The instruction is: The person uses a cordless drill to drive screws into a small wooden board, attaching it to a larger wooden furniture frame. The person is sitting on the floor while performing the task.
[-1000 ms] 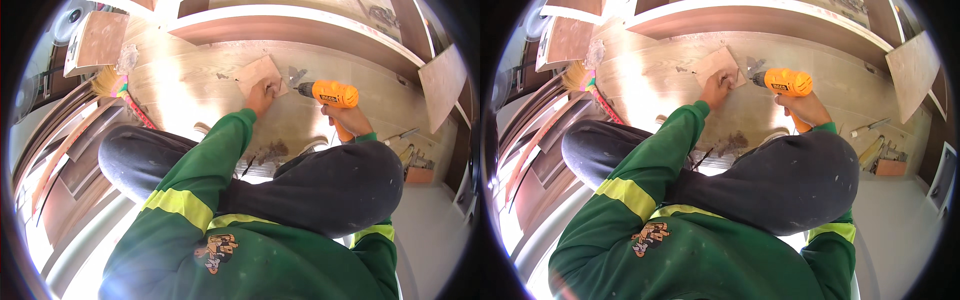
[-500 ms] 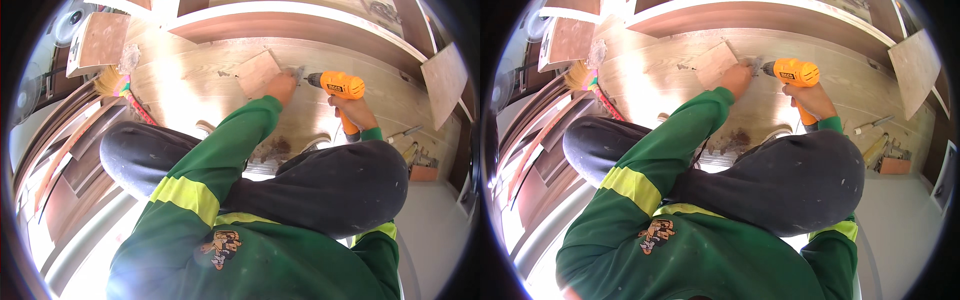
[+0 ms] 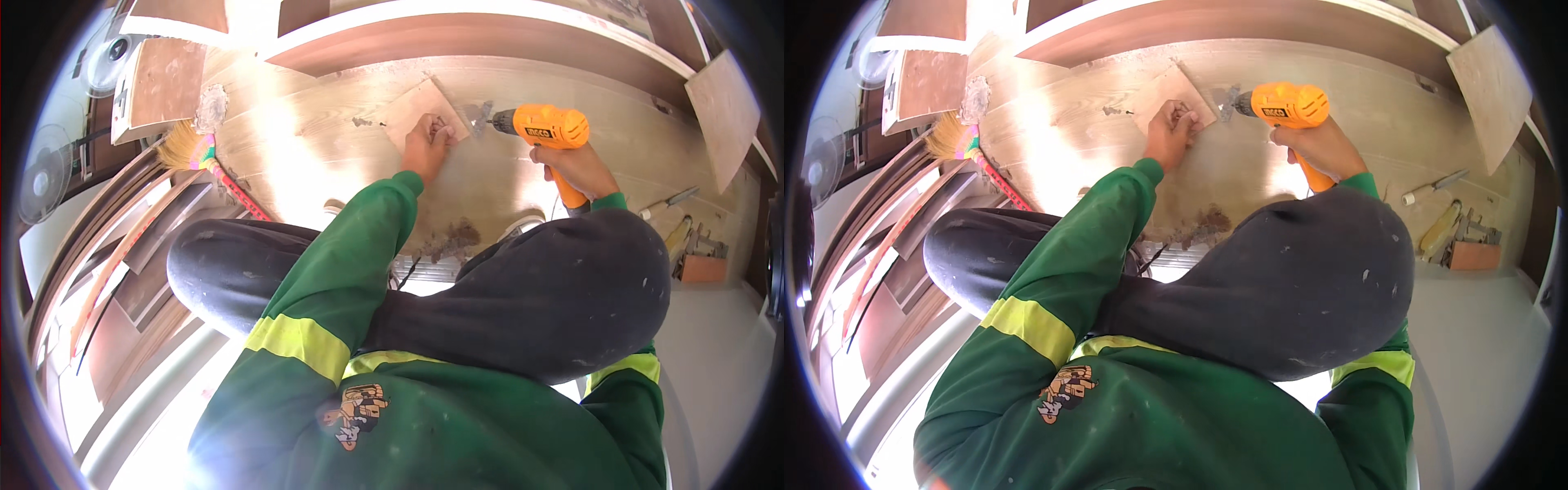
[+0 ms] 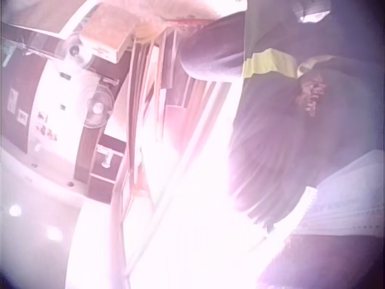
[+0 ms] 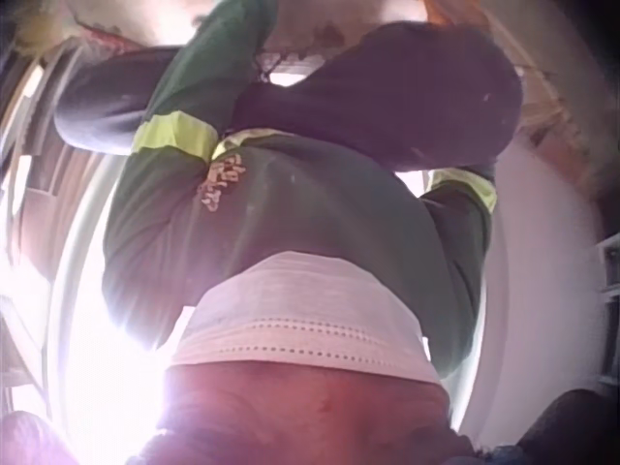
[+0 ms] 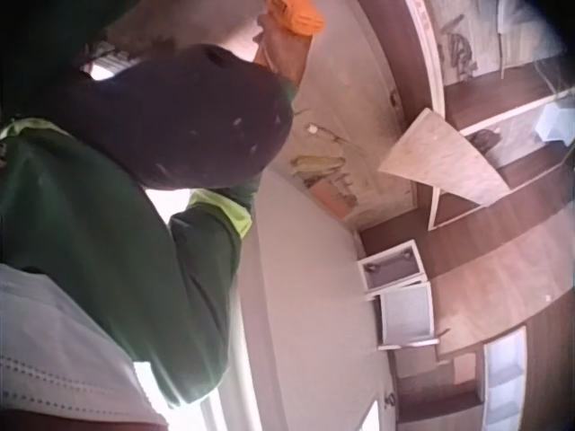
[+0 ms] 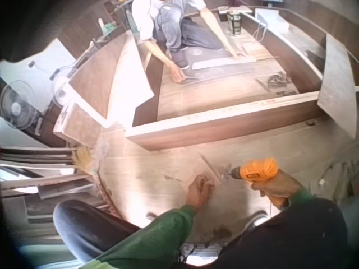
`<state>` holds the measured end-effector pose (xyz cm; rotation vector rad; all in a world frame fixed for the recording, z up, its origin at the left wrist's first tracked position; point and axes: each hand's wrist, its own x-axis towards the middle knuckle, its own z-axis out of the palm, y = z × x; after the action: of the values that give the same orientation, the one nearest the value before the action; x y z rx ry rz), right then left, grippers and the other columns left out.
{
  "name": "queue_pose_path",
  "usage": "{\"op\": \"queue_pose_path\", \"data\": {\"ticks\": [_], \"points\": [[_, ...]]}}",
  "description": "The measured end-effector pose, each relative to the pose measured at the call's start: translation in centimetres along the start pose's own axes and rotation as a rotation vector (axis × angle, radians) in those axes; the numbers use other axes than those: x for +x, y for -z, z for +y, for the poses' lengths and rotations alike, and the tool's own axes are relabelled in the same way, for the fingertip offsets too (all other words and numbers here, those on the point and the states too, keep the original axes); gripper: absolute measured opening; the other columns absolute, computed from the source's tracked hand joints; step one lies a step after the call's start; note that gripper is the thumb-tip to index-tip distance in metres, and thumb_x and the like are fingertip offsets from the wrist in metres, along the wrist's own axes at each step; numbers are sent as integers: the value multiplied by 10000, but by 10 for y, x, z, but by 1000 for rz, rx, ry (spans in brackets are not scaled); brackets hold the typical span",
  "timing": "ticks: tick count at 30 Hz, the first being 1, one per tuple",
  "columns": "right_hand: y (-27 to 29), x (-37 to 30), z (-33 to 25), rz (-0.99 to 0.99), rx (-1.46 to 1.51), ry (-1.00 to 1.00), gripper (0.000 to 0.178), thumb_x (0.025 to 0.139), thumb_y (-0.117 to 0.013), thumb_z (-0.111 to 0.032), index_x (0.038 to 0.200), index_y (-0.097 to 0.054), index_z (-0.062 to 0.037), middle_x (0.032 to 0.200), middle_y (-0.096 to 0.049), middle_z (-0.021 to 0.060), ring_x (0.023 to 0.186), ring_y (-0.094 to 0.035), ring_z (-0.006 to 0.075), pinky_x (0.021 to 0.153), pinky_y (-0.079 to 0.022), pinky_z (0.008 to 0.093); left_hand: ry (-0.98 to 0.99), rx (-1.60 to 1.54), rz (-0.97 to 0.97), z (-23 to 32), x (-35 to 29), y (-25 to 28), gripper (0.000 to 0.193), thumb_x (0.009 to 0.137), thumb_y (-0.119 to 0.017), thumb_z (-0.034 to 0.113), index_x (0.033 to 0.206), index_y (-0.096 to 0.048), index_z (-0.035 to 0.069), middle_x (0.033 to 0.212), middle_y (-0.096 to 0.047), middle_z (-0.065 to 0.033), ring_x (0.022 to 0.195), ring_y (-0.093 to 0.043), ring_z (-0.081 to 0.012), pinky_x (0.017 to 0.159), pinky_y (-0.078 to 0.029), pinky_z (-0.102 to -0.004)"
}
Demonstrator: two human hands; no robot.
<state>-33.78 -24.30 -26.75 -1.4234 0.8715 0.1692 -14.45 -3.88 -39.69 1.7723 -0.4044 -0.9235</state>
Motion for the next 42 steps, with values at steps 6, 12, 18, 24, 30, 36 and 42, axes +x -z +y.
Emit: {"op": "queue_pose_path", "data": {"ticks": [6,12,18,24,30,36,42], "points": [[-6,2,2,-46,-20,4,330,823,-693,-142,1116,-635,-2,862,-625,41,602,-564,127,584,-498,321,-211,177,27,-22,1,2,148,982,-675,132,973,-661,-15,965,-649,-79,839,-636,-180,746,-504,-304],[-7,2,6,-54,-44,18,327,821,-677,-141,1114,-638,-2,866,-635,37,601,-561,126,584,-495,319,-338,303,79,-14,-1,-4,158,932,-710,130,886,-697,-21,949,-606,-148,852,-596,-297,792,-477,-379],[-7,2,5,-46,-19,32,263,847,-721,-151,1055,-644,-10,838,-625,25,613,-583,113,585,-506,306,-385,353,87,-14,-2,0,156,930,-708,130,896,-685,-21,944,-609,-151,853,-602,-302,795,-482,-383],[-9,-1,-2,-50,-41,17,235,849,-727,-147,1029,-645,-19,793,-611,14,599,-580,110,570,-504,300,-382,343,117,-15,-2,-3,188,955,-691,158,887,-685,-17,945,-614,-131,881,-597,-266,817,-476,-350],[-7,-1,1,-29,-75,0,226,845,-719,-142,1024,-648,-24,790,-606,13,592,-577,109,555,-498,301,-377,310,113,-15,-2,-7,193,957,-689,160,887,-677,-20,952,-610,-126,883,-597,-260,814,-478,-350],[-8,1,-2,-56,-95,-28,289,847,-718,-187,1069,-653,-14,809,-625,19,613,-574,115,604,-498,319,-408,339,139,-21,-4,-4,192,962,-685,166,904,-669,-16,955,-603,-127,882,-597,-275,814,-479,-359],[-7,-2,0,-38,-90,-28,265,852,-723,-186,1046,-653,-20,799,-619,15,604,-580,113,587,-490,310,-442,385,166,-17,-8,-9,191,967,-670,182,906,-662,2,955,-597,-141,885,-598,-309,806,-478,-383]]}}
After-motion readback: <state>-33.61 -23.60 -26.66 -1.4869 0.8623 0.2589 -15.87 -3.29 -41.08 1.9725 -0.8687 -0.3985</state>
